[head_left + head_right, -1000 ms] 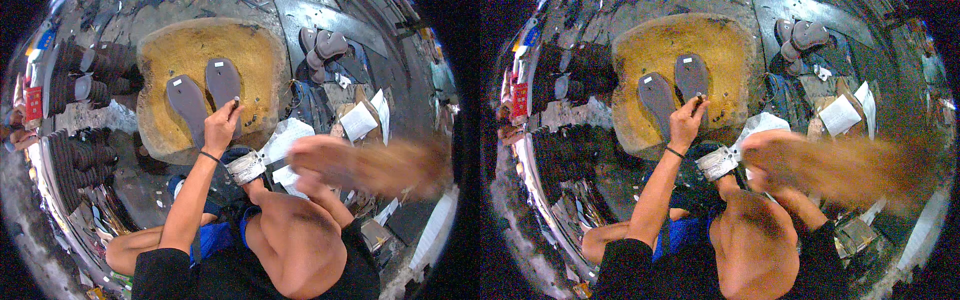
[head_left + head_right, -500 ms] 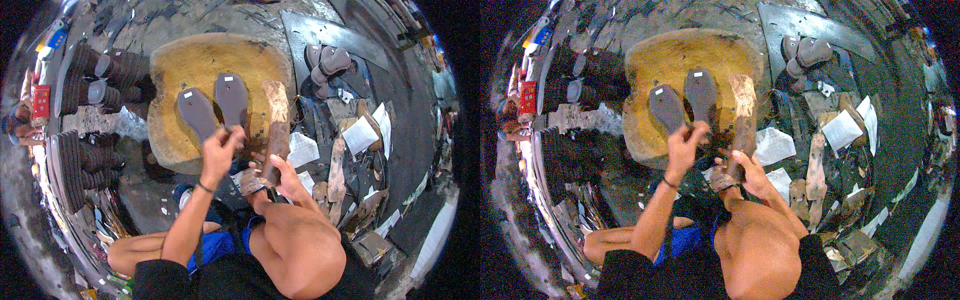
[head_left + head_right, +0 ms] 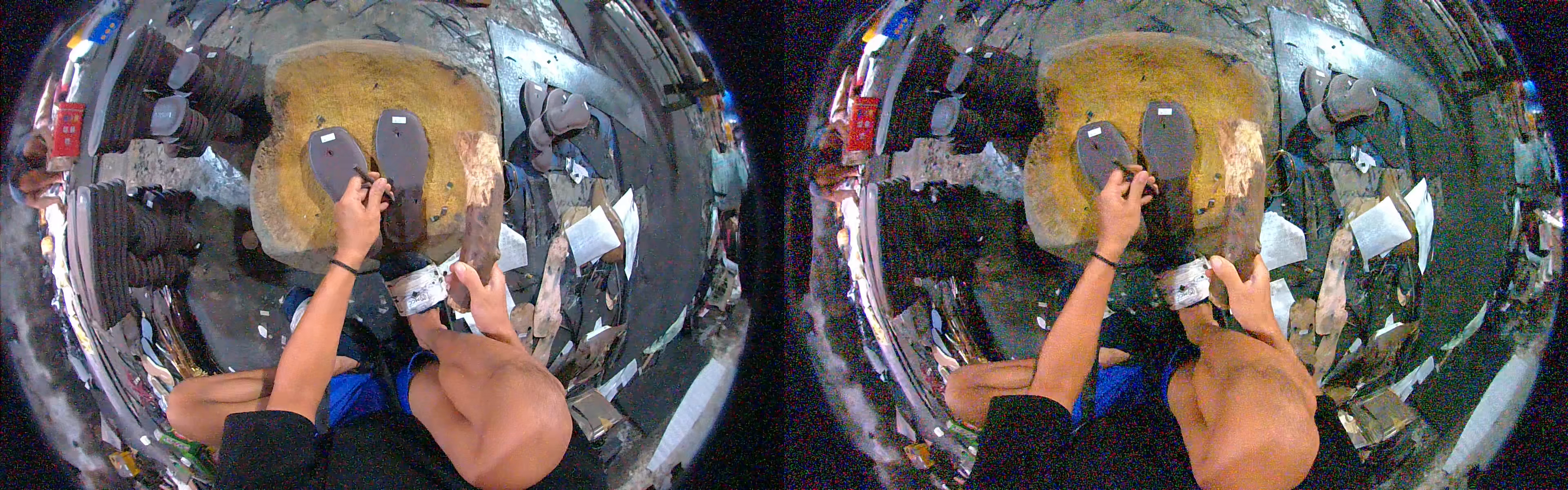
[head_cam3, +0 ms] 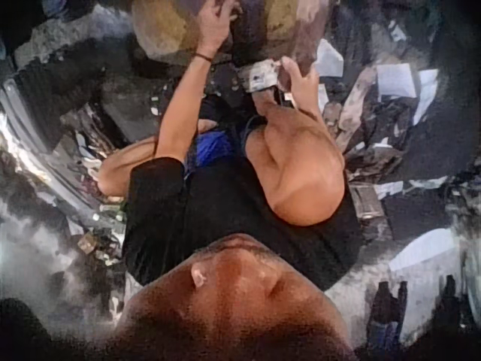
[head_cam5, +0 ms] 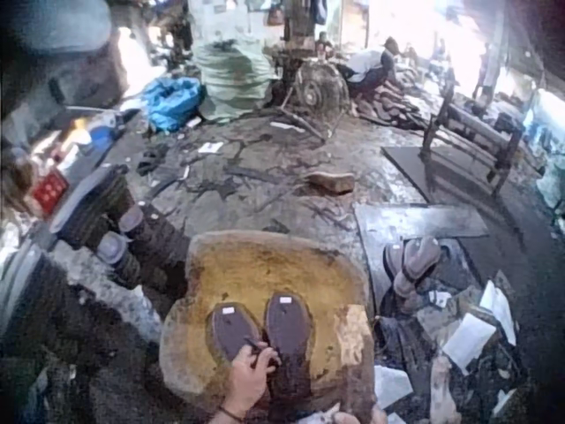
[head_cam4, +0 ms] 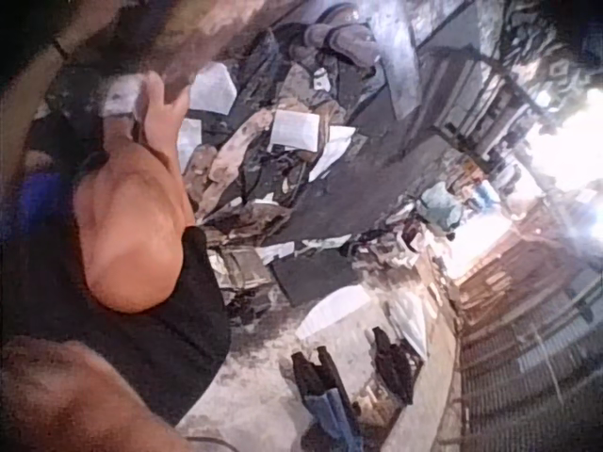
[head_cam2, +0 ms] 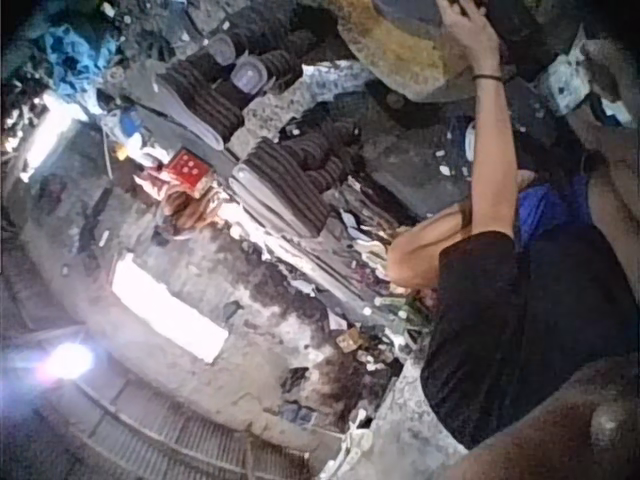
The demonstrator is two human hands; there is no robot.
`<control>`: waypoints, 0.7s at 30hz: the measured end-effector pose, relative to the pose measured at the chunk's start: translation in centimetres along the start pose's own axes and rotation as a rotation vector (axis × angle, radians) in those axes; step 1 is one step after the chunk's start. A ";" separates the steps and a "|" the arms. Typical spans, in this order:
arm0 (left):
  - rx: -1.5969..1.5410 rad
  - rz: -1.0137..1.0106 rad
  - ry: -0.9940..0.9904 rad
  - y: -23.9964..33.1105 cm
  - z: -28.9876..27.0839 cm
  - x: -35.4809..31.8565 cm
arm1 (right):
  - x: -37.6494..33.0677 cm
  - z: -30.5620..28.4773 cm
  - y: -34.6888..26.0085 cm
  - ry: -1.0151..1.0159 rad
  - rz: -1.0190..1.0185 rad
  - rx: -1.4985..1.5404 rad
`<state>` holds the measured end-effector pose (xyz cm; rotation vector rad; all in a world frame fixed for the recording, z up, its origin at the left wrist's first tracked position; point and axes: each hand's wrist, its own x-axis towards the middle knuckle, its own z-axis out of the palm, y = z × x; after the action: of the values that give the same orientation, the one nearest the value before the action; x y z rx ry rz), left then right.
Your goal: The person sits on the floor and uses a hammer and small metal pins to attach straps to the soles of several sandals. They repeatedly position the pins and strike them with the hammer to secure the components.
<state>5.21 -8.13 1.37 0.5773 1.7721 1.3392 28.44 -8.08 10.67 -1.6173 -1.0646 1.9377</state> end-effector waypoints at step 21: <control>0.016 0.077 0.100 1.1 0.1 0.0 | 4.1 -0.1 2.4 -0.315 0.242 0.030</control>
<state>5.11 -7.72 2.38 0.6028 1.8591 1.4293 27.87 -6.62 6.14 -1.5162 -0.9825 2.4184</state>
